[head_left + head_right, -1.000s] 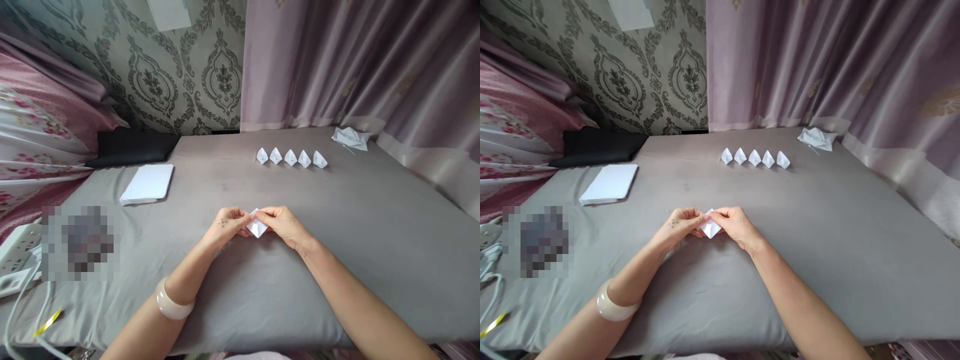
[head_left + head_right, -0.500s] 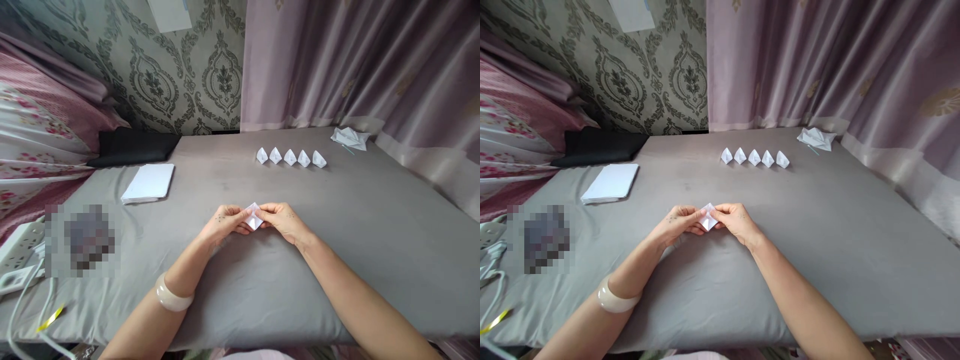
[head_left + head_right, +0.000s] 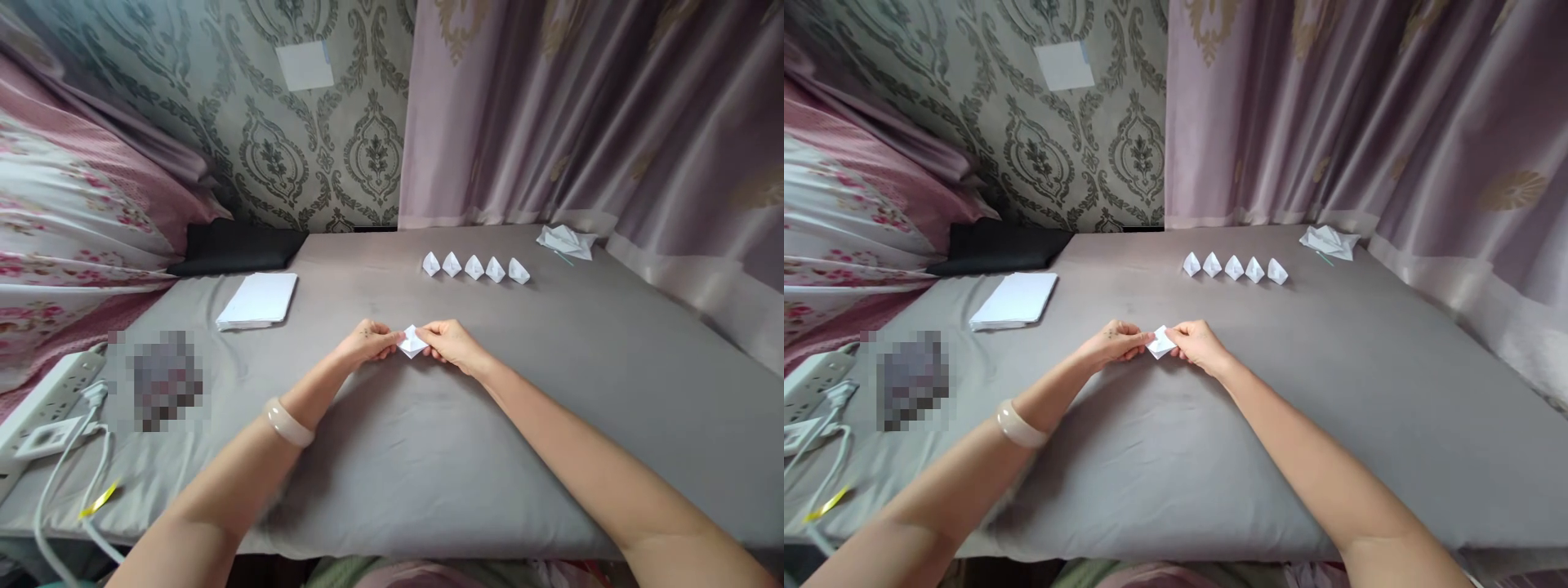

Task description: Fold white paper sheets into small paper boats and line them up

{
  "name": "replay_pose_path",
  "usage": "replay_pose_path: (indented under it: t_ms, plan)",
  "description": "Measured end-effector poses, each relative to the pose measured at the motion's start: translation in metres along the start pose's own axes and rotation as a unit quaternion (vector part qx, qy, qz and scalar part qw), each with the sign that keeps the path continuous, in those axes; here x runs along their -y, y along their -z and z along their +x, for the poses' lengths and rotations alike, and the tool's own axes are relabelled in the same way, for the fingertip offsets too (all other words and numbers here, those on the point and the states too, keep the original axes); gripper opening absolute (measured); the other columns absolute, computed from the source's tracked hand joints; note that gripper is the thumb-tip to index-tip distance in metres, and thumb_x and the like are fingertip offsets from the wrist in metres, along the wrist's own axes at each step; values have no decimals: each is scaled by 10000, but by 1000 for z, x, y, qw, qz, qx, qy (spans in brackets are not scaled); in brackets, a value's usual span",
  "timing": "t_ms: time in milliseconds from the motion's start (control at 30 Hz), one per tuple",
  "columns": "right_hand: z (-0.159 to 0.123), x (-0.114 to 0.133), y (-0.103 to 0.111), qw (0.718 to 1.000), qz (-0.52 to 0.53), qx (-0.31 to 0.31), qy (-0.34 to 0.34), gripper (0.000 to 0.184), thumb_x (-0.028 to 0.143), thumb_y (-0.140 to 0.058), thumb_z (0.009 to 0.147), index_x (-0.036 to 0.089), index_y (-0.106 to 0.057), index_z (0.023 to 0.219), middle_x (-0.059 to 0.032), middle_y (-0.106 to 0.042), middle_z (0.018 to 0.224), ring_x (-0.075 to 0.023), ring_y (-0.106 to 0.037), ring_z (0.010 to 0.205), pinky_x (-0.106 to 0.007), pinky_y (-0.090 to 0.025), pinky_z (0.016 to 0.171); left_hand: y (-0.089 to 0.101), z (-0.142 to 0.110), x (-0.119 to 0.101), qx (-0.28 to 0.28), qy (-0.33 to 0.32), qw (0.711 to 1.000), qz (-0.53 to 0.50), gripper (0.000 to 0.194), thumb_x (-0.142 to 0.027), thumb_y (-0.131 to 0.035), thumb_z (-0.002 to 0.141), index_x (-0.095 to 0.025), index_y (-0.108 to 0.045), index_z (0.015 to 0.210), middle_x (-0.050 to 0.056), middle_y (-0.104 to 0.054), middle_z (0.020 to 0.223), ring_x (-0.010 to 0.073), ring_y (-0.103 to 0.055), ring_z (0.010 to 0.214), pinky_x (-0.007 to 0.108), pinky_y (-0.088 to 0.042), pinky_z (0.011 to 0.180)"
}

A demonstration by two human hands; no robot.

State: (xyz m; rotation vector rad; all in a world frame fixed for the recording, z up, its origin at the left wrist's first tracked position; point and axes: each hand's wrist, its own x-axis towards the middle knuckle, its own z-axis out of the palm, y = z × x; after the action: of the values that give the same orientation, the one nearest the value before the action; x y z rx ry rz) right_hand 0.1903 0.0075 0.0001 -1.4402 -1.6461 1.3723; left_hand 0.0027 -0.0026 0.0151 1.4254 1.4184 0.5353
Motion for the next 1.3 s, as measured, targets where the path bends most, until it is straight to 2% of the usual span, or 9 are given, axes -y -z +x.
replay_pose_path:
  t_ms: [200, 333, 433, 567, 700, 867, 1033, 1200, 1300]
  plan:
    - [7, 6, -1, 979, -181, -52, 75, 218, 373, -571, 826, 195, -650, 728, -23, -630, 650, -167, -572, 671, -274, -377, 643, -3, 6, 0, -77, -58, 987, 126, 376, -427, -585, 778, -185, -487, 506, -35, -393, 460, 109, -380, 480, 246, -239, 501]
    - [2, 1, -4, 955, -263, -98, 98, 171, 327, -568, 855, 194, -627, 946, -90, -658, 854, -241, -589, 874, -328, -384, 746, -11, 5, 8, -142, -88, 965, 204, 241, -348, -591, 791, -199, -534, 610, 13, -500, 588, 192, -518, 677, 270, -323, 613]
    - [-5, -3, -4, 916, -334, -84, 207, 192, 179, -458, 906, 190, -596, 1039, -111, -633, 1032, -229, -556, 992, -322, -409, 799, -11, 5, 14, -149, -195, 932, 268, 110, -287, -524, 854, -203, -591, 834, 66, -598, 849, 216, -543, 857, 294, -391, 731]
    - [-15, -10, -3, 877, -362, -16, 315, 356, 0, -364, 847, 186, -618, 1013, -84, -640, 1006, -198, -547, 986, -308, -447, 839, -8, 4, 20, -85, -340, 881, 318, 217, -132, -403, 880, -173, -613, 914, 91, -611, 927, 195, -557, 885, 294, -435, 806]
    - [-22, -16, -4, 885, -336, -58, 316, 340, -2, -430, 794, 170, -630, 1009, -83, -634, 1074, -207, -550, 1003, -330, -471, 868, -5, -2, 21, -84, -336, 896, 279, 147, -124, -553, 790, -170, -633, 904, 73, -620, 936, 176, -582, 840, 276, -470, 769]
    - [-27, -16, -7, 880, -348, -72, 314, 216, 111, -481, 863, 176, -638, 995, -77, -644, 1043, -216, -556, 967, -350, -489, 849, -4, -4, 24, -91, -318, 901, 280, 146, -268, -635, 832, -187, -644, 953, 53, -642, 949, 176, -595, 875, 287, -493, 789]
    - [-31, -9, -9, 858, -403, -67, 312, 251, 224, -489, 928, 207, -592, 1155, -61, -653, 1009, -207, -561, 915, -333, -482, 796, -5, -6, 24, -89, -364, 857, 354, 180, -277, -494, 935, -176, -643, 937, 58, -661, 915, 178, -591, 875, 304, -505, 802]
    - [-31, -8, -11, 818, -480, -63, 311, 220, 223, -444, 950, 191, -661, 956, -68, -641, 921, -201, -547, 838, -323, -461, 719, -5, -10, 22, -83, -390, 809, 432, 333, -267, -367, 981, -149, -651, 854, 76, -650, 846, 189, -590, 848, 296, -517, 728]
    - [-30, -8, -11, 822, -471, -70, 311, 219, 219, -449, 948, 189, -665, 963, -65, -642, 925, -196, -550, 841, -317, -461, 718, -5, -10, 22, -85, -387, 811, 430, 330, -255, -361, 982, -144, -654, 878, 80, -643, 870, 188, -583, 852, 303, -518, 744]
